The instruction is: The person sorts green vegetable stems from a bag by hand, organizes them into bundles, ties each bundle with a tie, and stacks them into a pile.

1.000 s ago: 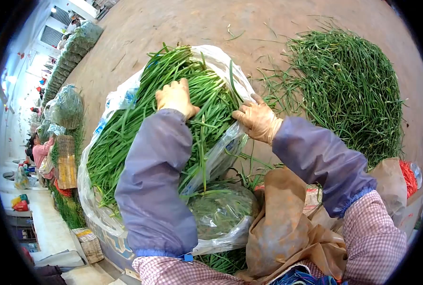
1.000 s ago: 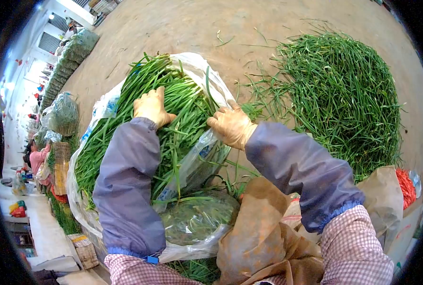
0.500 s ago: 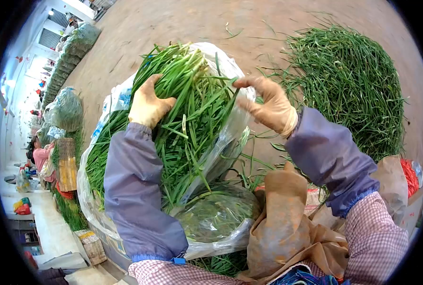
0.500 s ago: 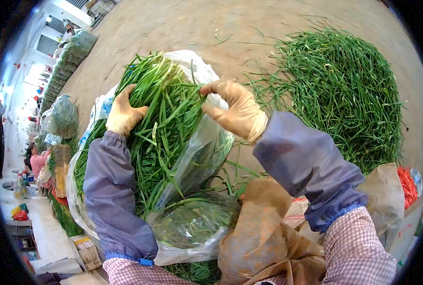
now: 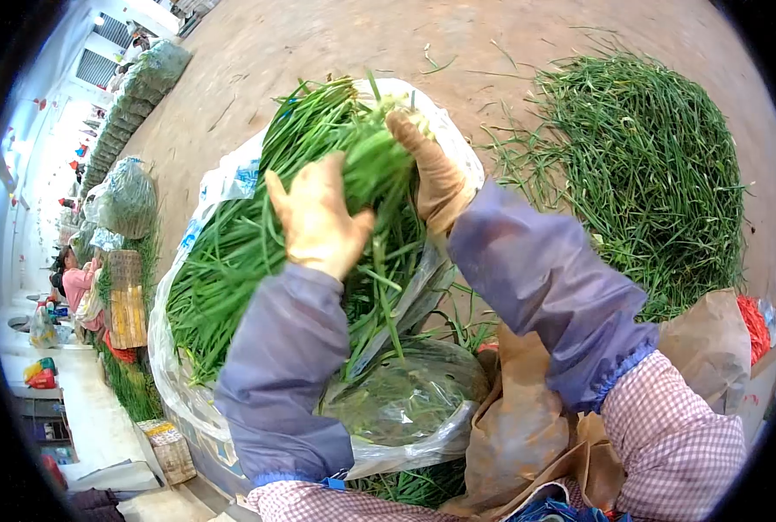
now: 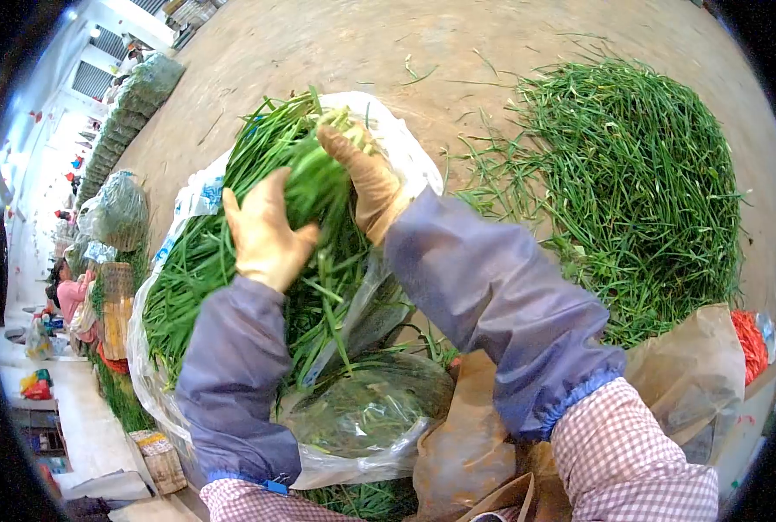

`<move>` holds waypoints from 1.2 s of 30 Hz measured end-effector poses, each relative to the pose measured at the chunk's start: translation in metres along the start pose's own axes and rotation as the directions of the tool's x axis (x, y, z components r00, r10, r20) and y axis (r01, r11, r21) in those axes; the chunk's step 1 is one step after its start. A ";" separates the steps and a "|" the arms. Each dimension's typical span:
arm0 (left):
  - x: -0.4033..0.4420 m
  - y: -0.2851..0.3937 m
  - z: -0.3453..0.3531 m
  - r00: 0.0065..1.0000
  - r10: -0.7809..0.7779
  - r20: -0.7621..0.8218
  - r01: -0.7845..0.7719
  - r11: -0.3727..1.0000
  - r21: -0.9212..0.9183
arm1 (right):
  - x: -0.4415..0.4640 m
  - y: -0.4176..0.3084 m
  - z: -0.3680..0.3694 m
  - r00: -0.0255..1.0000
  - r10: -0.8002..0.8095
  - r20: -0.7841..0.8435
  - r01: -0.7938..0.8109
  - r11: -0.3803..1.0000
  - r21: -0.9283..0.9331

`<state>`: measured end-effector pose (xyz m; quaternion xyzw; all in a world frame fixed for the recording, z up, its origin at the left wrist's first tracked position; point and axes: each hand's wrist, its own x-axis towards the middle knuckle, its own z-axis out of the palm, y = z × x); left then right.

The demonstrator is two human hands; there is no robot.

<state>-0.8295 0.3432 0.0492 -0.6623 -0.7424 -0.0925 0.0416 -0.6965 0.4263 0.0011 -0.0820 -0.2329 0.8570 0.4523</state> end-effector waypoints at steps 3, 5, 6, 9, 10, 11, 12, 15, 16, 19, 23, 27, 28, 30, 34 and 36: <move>-0.029 0.000 0.013 0.990 0.140 -0.006 -0.139 0.985 0.098 | -0.005 0.030 -0.015 0.985 -0.070 -0.157 0.090 0.988 0.125; -0.037 -0.001 0.014 0.983 0.167 0.070 -0.171 0.984 0.054 | -0.010 0.040 -0.030 0.973 -0.005 -0.232 0.059 0.972 0.226; -0.039 -0.004 0.013 0.977 0.190 0.099 -0.195 0.980 0.038 | -0.013 0.041 -0.036 0.963 0.030 -0.269 0.047 0.960 0.275; -0.024 -0.009 -0.017 0.987 0.159 0.023 -0.155 0.982 -0.106 | -0.021 0.045 -0.038 0.958 -0.059 -0.280 0.121 0.970 0.209; -0.014 -0.005 -0.028 0.968 0.196 -0.155 -0.215 0.970 -0.115 | -0.023 0.046 -0.039 0.953 -0.095 -0.286 0.152 0.971 0.184; -0.002 -0.005 -0.034 0.948 0.214 -0.234 -0.265 0.940 -0.215 | -0.023 0.050 -0.046 0.933 -0.154 -0.326 0.191 0.978 0.084; 0.012 -0.006 -0.037 0.923 0.221 -0.314 -0.318 0.897 -0.306 | -0.024 0.051 -0.049 0.930 -0.127 -0.345 0.167 0.982 0.088; 0.053 0.002 -0.020 0.992 0.105 -0.069 -0.120 0.953 -0.277 | -0.028 0.052 -0.044 0.906 -0.104 -0.410 0.160 0.982 0.104; 0.061 0.006 -0.010 0.994 0.095 0.054 -0.080 0.971 -0.224 | -0.032 0.051 -0.040 0.914 -0.114 -0.390 0.166 0.981 0.101; 0.066 0.005 0.015 0.964 0.265 0.016 -0.260 0.954 -0.151 | -0.040 0.050 -0.044 0.927 -0.105 -0.361 0.150 0.984 0.097; 0.052 0.005 0.031 0.956 0.288 0.046 -0.282 0.952 -0.116 | -0.041 0.053 -0.049 0.922 -0.114 -0.371 0.173 0.976 0.130; 0.024 0.001 0.032 0.930 0.343 -0.129 -0.347 0.938 -0.005 | -0.049 0.044 -0.028 0.934 -0.201 -0.294 0.223 0.974 0.044; 0.016 0.001 0.031 0.917 0.356 -0.178 -0.360 0.933 0.012 | -0.051 0.043 -0.024 0.931 -0.228 -0.284 0.238 0.971 0.001; 0.002 0.000 0.033 0.955 0.281 -0.099 -0.289 0.954 -0.081 | -0.057 0.044 -0.020 0.923 -0.280 -0.266 0.265 0.960 -0.091; 0.001 0.002 0.017 0.963 0.191 0.191 -0.160 0.973 -0.169 | -0.064 0.042 -0.007 0.926 -0.271 -0.262 0.269 0.962 -0.045; 0.007 -0.007 0.015 0.922 0.205 0.328 -0.128 0.962 -0.241 | -0.063 0.039 -0.010 0.946 -0.163 -0.280 0.168 0.986 -0.004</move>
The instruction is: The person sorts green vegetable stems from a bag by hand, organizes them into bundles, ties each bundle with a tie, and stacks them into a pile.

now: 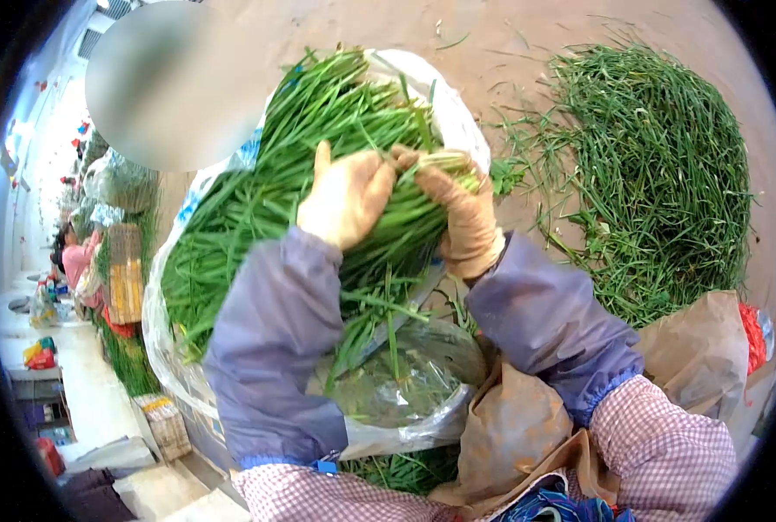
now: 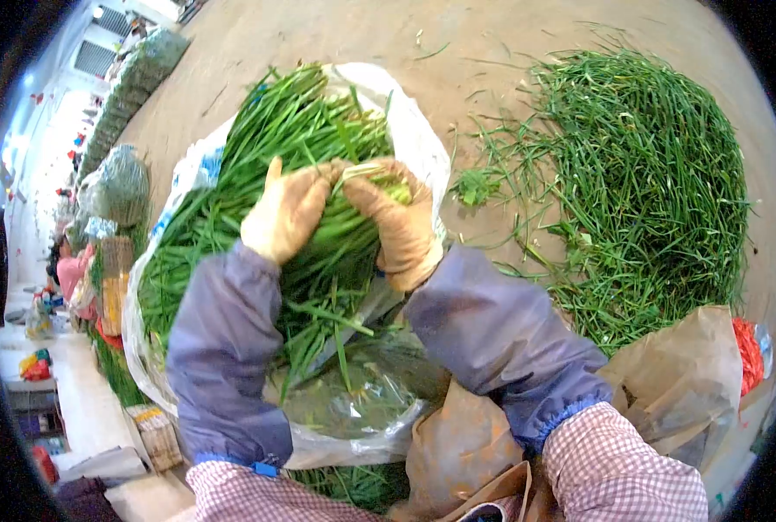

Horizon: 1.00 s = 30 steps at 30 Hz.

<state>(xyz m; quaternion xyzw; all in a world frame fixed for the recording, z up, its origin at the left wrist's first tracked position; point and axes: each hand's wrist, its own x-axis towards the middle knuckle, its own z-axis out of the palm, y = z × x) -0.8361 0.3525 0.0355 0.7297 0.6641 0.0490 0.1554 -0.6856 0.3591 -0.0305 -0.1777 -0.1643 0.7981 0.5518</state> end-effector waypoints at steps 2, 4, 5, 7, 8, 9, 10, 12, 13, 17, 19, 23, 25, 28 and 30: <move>0.011 -0.024 0.004 0.997 0.080 -0.005 -0.078 0.956 -0.282 | 0.007 -0.002 -0.004 0.996 -0.083 0.024 0.086 0.980 -0.178; 0.014 -0.028 -0.008 0.986 0.167 0.014 -0.134 0.836 -0.533 | 0.004 -0.006 0.008 0.981 -0.139 0.137 0.162 0.970 -0.179; 0.017 -0.037 -0.007 0.983 0.068 0.173 0.008 0.916 -0.402 | 0.000 -0.006 0.014 0.981 -0.158 0.116 0.179 0.965 -0.193; 0.021 -0.053 0.004 0.937 -0.125 0.325 0.183 0.971 -0.155 | -0.006 -0.024 0.024 0.969 -0.136 0.206 0.186 0.952 -0.244; 0.005 -0.067 0.009 0.962 0.219 0.163 -0.235 0.968 0.090 | -0.006 -0.037 0.023 0.964 -0.117 0.237 0.178 0.951 -0.255; -0.004 -0.059 0.002 0.966 0.103 0.237 -0.123 0.990 0.073 | -0.008 -0.056 0.024 0.969 -0.081 0.234 0.157 0.931 -0.329; -0.011 -0.051 -0.007 0.950 -0.007 0.313 -0.013 0.998 0.062 | -0.009 -0.077 0.024 0.973 -0.049 0.226 0.139 0.905 -0.402; -0.020 -0.061 0.012 0.979 -0.003 0.204 -0.003 0.999 0.032 | -0.016 -0.125 0.015 0.949 -0.055 0.310 0.190 0.885 -0.425; -0.026 -0.062 0.018 0.993 0.037 0.113 -0.038 0.999 0.010 | -0.020 -0.157 0.010 0.965 -0.099 0.245 0.208 0.855 -0.475; -0.046 -0.051 0.031 0.993 0.116 -0.035 -0.107 0.975 0.194 | -0.024 -0.318 -0.031 0.923 -0.329 0.200 0.377 0.668 -0.641; -0.054 -0.053 0.032 0.983 0.163 -0.085 -0.144 0.970 0.196 | -0.027 -0.377 -0.042 0.896 -0.347 0.276 0.421 0.473 -0.774; -0.100 -0.045 -0.001 0.991 0.070 -0.110 -0.082 0.991 -0.110 | -0.037 -0.423 -0.055 0.785 -0.588 0.194 0.406 0.253 -0.878; -0.131 -0.022 -0.036 0.977 -0.111 -0.181 0.016 0.888 -0.459 | -0.044 -0.418 -0.048 0.621 -0.678 0.394 0.549 0.018 -0.835; -0.195 0.043 -0.090 0.940 -0.263 -0.217 0.045 0.726 -0.686 | -0.072 -0.413 -0.038 0.297 -0.710 0.639 0.644 -0.345 -0.683; -0.230 0.085 -0.117 0.952 -0.217 -0.217 0.017 0.743 -0.669 | -0.087 -0.360 0.040 0.390 -0.906 0.163 0.644 0.141 -0.752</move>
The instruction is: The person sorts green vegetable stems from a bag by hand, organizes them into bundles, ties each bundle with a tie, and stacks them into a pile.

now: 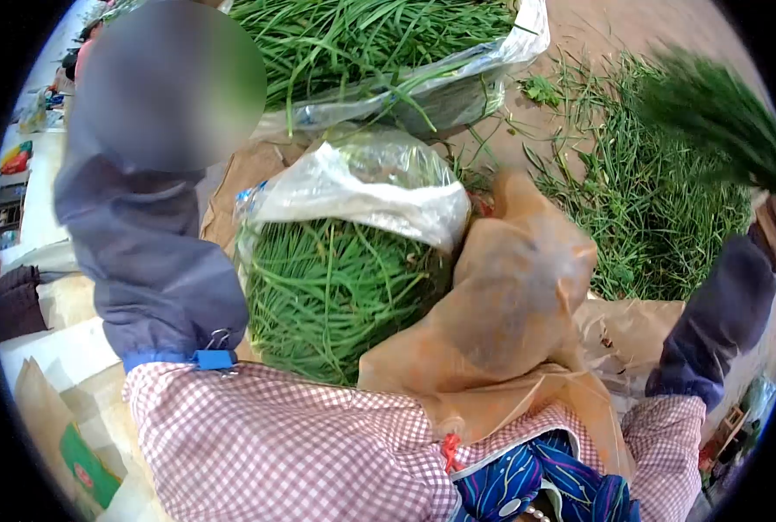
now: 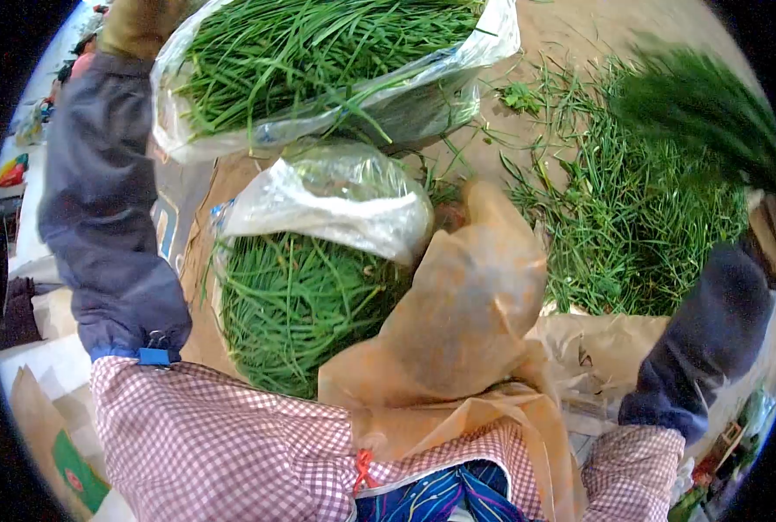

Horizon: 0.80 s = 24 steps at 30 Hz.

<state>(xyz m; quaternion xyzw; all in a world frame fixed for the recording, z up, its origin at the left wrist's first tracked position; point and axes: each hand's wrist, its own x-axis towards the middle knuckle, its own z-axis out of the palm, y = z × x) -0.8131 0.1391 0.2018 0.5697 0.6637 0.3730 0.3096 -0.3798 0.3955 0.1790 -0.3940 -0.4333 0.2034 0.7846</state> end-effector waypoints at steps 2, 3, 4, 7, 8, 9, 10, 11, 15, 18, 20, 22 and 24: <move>-0.033 0.047 0.002 0.997 0.014 0.081 -0.017 0.999 0.034 | -0.056 -0.044 0.011 0.908 -0.138 0.395 0.154 0.988 -0.009; -0.049 0.070 0.010 0.989 0.015 0.147 -0.023 0.998 0.058 | -0.083 -0.057 0.010 0.844 -0.046 0.534 -0.039 0.988 0.147; -0.063 0.089 0.017 0.978 0.016 0.206 -0.031 0.997 0.068 | -0.109 -0.068 0.014 0.743 0.005 0.670 -0.246 0.932 0.266; -0.091 0.131 0.056 0.909 0.006 0.418 -0.029 0.998 0.047 | -0.173 -0.090 0.006 0.489 -0.039 0.871 -0.650 0.649 0.395; -0.092 0.138 0.071 0.877 0.006 0.481 -0.014 1.000 0.014 | -0.194 -0.099 -0.009 0.516 -0.052 0.855 -0.657 0.617 0.434; -0.093 0.141 0.091 0.840 0.012 0.542 0.003 1.000 -0.027 | -0.211 -0.107 -0.026 0.544 -0.064 0.836 -0.656 0.588 0.472; -0.093 0.137 0.113 0.817 0.022 0.577 0.036 0.995 -0.090 | -0.211 -0.107 -0.039 0.469 0.053 0.882 -0.777 0.500 0.383; -0.091 0.130 0.135 0.804 0.044 0.593 0.074 0.982 -0.173 | -0.212 -0.107 -0.051 0.383 0.168 0.908 -0.874 0.384 0.297; -0.120 0.042 0.253 0.860 0.118 0.497 0.248 0.754 -0.609 | -0.181 -0.079 -0.106 0.102 0.663 0.742 -0.967 0.242 -0.084; -0.155 0.035 0.304 0.873 -0.028 0.487 0.406 0.595 -0.694 | -0.163 -0.038 -0.152 0.090 0.674 0.733 -0.947 0.286 -0.146; -0.164 0.016 0.331 0.897 0.060 0.438 0.345 0.524 -0.779 | -0.163 0.003 -0.179 0.011 0.604 0.797 -0.965 0.214 -0.149; -0.174 0.028 0.320 0.887 0.008 0.461 0.376 0.568 -0.732 | -0.177 0.001 -0.184 0.022 0.636 0.771 -0.966 0.213 -0.148; -0.169 0.033 0.327 0.885 -0.114 0.451 0.371 0.758 -0.536 | -0.192 -0.019 -0.180 0.057 0.791 0.609 -0.954 0.223 -0.201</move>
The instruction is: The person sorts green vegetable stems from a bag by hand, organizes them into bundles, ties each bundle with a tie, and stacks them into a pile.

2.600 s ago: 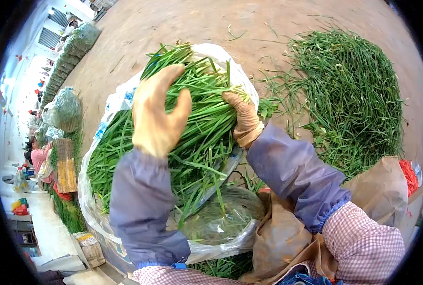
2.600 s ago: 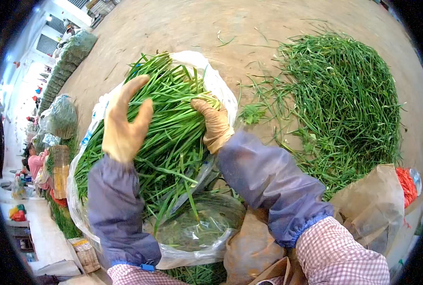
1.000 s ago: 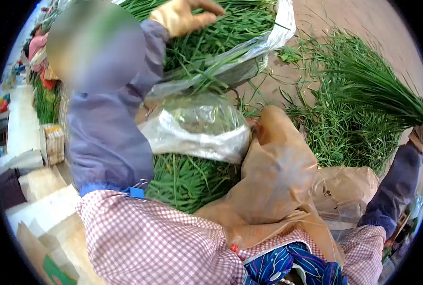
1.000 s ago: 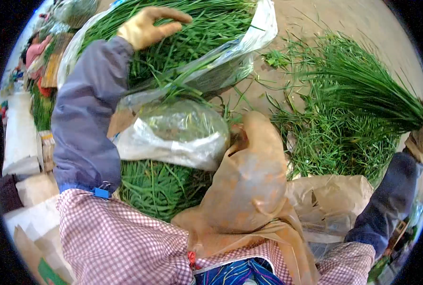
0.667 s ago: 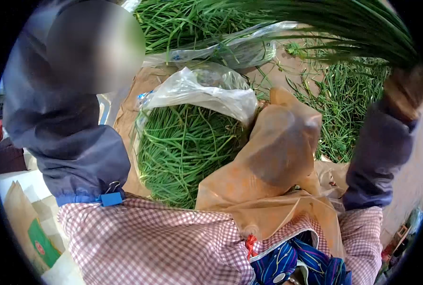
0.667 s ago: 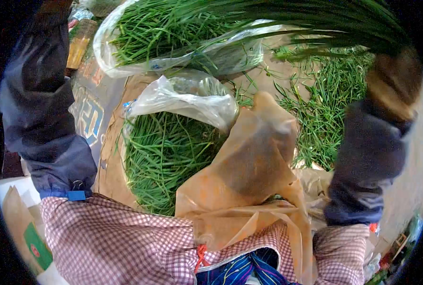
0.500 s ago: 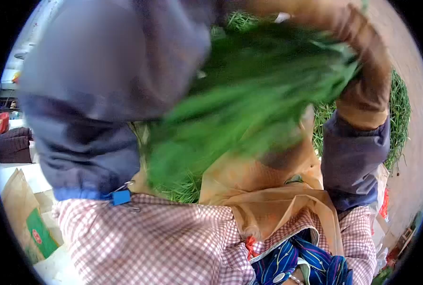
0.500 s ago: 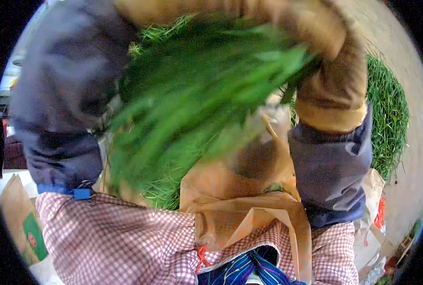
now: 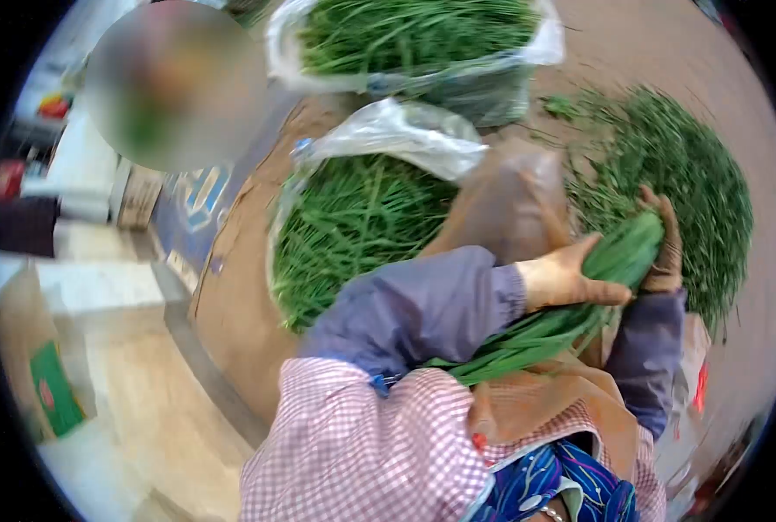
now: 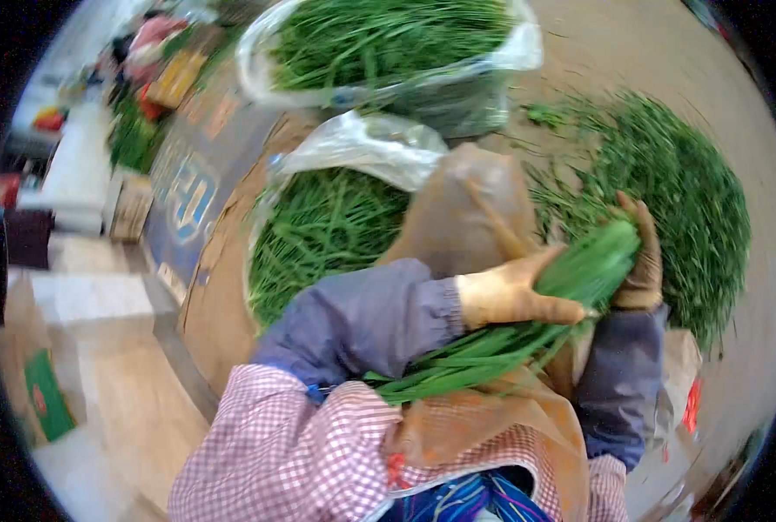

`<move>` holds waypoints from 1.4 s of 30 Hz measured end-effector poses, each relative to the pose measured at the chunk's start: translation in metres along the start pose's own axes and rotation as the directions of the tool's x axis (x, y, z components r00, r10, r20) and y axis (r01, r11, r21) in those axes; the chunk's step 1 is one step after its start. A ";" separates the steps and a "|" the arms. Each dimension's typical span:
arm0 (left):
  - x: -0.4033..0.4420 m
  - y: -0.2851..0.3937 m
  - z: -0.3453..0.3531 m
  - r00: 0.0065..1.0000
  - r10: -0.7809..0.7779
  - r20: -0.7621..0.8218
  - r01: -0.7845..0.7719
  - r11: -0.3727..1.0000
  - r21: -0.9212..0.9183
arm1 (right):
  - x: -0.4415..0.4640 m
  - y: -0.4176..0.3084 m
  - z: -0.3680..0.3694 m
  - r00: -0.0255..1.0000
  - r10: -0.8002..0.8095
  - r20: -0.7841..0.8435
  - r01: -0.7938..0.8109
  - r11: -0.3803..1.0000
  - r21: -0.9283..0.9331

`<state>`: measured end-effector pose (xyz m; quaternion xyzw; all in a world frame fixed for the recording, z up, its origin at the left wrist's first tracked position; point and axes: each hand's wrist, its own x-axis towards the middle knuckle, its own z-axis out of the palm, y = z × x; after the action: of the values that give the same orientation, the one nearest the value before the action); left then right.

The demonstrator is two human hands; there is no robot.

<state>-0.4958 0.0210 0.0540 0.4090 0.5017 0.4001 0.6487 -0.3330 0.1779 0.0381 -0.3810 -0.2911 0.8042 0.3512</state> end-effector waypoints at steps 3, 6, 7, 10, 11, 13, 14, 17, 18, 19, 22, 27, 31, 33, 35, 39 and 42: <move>-0.008 0.023 0.001 0.996 0.061 0.062 -0.049 0.982 -0.182 | -0.015 0.011 -0.004 0.986 0.155 -0.054 -0.129 0.936 0.327; -0.001 0.032 0.005 0.992 -0.097 0.076 0.118 0.924 -0.363 | -0.039 0.027 -0.011 1.000 0.020 -0.020 -0.013 0.947 0.320; 0.007 0.028 0.008 0.986 -0.150 0.077 0.168 0.918 -0.359 | -0.042 0.042 -0.023 0.999 0.027 -0.042 -0.009 0.926 0.377; 0.028 0.039 0.012 0.917 -0.344 0.200 0.387 0.887 -0.251 | -0.069 0.060 -0.006 0.967 0.237 0.092 -0.247 0.790 0.561; 0.037 0.044 0.012 0.871 -0.417 0.260 0.470 0.862 -0.190 | -0.068 0.064 -0.010 0.931 0.350 0.101 -0.337 0.723 0.603; 0.065 0.038 0.011 0.791 -0.535 0.296 0.581 0.808 -0.091 | -0.060 0.062 -0.008 0.919 0.382 0.099 -0.334 0.619 0.711; 0.080 0.036 0.010 0.747 -0.592 0.304 0.630 0.775 -0.039 | -0.052 0.063 -0.010 0.924 0.375 0.075 -0.301 0.593 0.746; 0.137 0.020 0.003 0.429 -0.865 0.259 0.900 0.435 -0.035 | 0.000 0.117 -0.051 0.935 0.351 -0.050 -0.198 0.635 0.747; 0.158 0.006 -0.001 0.275 -0.925 0.261 0.961 0.276 -0.035 | 0.015 0.136 -0.060 0.925 0.375 -0.062 -0.180 0.576 0.797; 0.182 -0.026 -0.006 0.236 -0.939 0.250 0.971 0.237 -0.029 | 0.025 0.139 -0.066 0.909 0.389 -0.150 -0.123 0.593 0.795; 0.231 -0.104 -0.019 0.104 -0.970 0.218 0.993 0.112 0.024 | 0.061 0.178 -0.110 0.854 0.515 -0.070 -0.227 0.492 0.841; 0.256 -0.136 -0.013 0.087 -0.980 0.182 0.983 0.114 0.143 | 0.085 0.189 -0.142 0.770 0.630 -0.105 -0.351 0.556 0.754; 0.246 -0.083 0.000 0.416 -0.907 0.057 0.859 0.413 0.302 | 0.095 0.170 -0.132 0.892 0.431 -0.137 -0.223 0.683 0.696; 0.234 -0.050 0.015 0.656 -0.754 -0.013 0.697 0.600 0.392 | 0.099 0.147 -0.125 0.938 0.313 -0.151 -0.150 0.757 0.636; 0.223 -0.033 0.016 0.801 -0.599 0.006 0.565 0.759 0.324 | 0.096 0.117 -0.110 0.973 0.099 -0.210 0.056 0.777 0.627; 0.179 0.030 0.030 0.936 -0.350 0.037 0.352 0.927 -0.129 | 0.068 0.042 -0.058 0.880 -0.267 -0.393 0.455 0.709 0.538; 0.140 0.026 0.014 0.956 -0.266 0.123 0.286 0.937 -0.199 | 0.031 0.015 -0.020 0.814 -0.416 -0.405 0.572 0.696 0.434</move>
<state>-0.4600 0.1580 0.0355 0.2804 0.4769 0.3373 0.7617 -0.3365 0.1977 0.0033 -0.2812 -0.0944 0.6652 0.6853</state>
